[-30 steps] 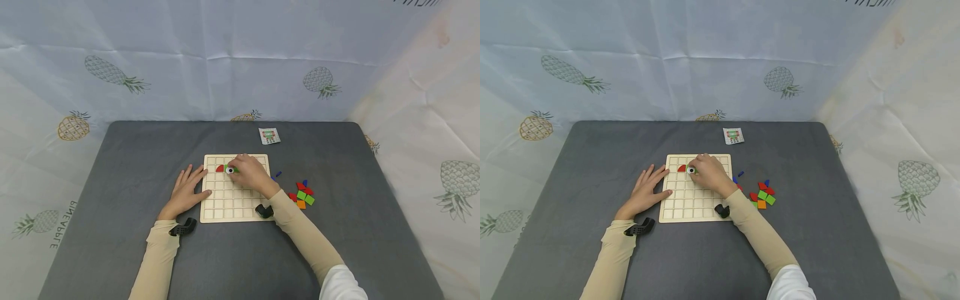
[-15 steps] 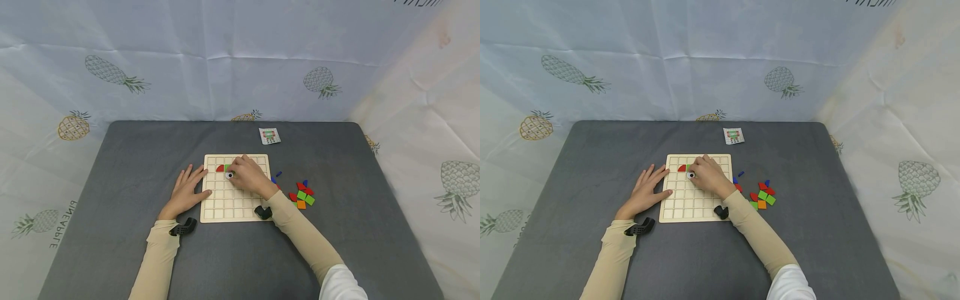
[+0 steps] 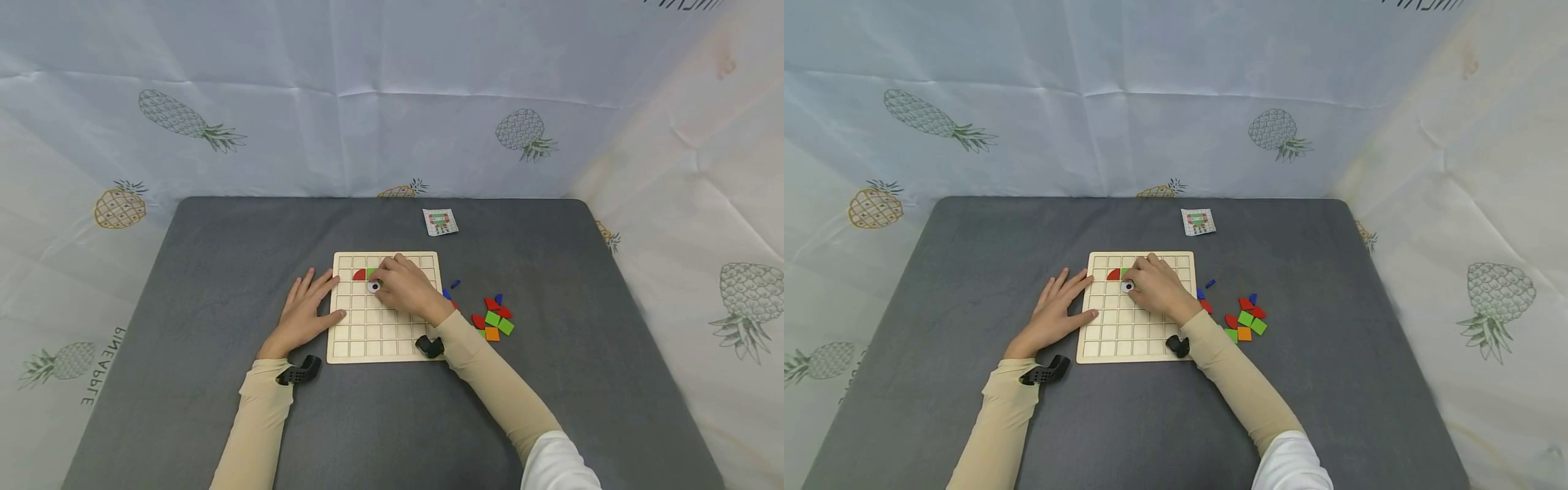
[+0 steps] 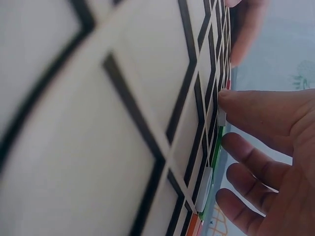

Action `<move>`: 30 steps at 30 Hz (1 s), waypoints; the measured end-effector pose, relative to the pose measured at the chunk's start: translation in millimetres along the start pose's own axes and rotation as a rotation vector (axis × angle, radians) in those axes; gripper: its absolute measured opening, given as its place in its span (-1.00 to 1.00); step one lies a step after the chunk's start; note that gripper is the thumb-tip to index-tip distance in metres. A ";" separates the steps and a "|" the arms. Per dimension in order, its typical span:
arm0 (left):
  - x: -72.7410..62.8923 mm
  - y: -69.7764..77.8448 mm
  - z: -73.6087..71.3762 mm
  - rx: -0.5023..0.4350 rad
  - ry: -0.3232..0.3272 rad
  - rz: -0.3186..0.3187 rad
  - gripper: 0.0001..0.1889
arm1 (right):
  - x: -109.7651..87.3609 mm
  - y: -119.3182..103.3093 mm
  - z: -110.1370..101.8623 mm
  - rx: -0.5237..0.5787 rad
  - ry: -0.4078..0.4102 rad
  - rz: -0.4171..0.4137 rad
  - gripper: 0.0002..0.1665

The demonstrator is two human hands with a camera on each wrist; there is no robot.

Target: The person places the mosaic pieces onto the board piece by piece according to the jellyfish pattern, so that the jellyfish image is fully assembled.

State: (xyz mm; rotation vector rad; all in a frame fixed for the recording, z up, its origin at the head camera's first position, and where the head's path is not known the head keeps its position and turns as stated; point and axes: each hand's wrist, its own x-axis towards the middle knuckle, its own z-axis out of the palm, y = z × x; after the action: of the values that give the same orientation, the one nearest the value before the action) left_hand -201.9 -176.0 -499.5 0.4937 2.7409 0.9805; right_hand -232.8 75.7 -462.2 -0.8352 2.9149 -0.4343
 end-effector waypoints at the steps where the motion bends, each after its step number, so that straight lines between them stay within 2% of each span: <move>1: -0.1 0.1 -0.2 -0.002 -0.003 -0.003 -0.19 | 0.0 0.1 0.0 0.001 -0.003 0.003 -0.69; 9: 0.5 0.9 -0.4 0.002 -0.008 -0.006 -0.19 | 0.9 0.8 0.3 -0.010 -0.018 0.015 -0.68; 17: 0.6 0.3 0.5 0.003 -0.005 -0.002 -0.20 | 1.3 0.5 0.6 0.026 -0.040 0.007 -0.67; 26: 1.3 0.1 0.6 0.008 -0.005 -0.002 -0.20 | -1.9 1.1 -3.7 0.093 0.003 -0.004 -0.62; 30: 1.2 -0.4 1.5 0.014 -0.005 -0.005 -0.19 | -3.2 0.2 -3.5 0.074 0.007 -0.030 -0.63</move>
State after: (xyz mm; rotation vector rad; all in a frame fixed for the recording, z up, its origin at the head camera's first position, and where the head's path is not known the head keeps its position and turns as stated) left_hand -202.7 -175.0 -501.1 0.4906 2.7452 0.9589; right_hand -230.8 78.4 -458.9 -0.8696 2.8763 -0.5454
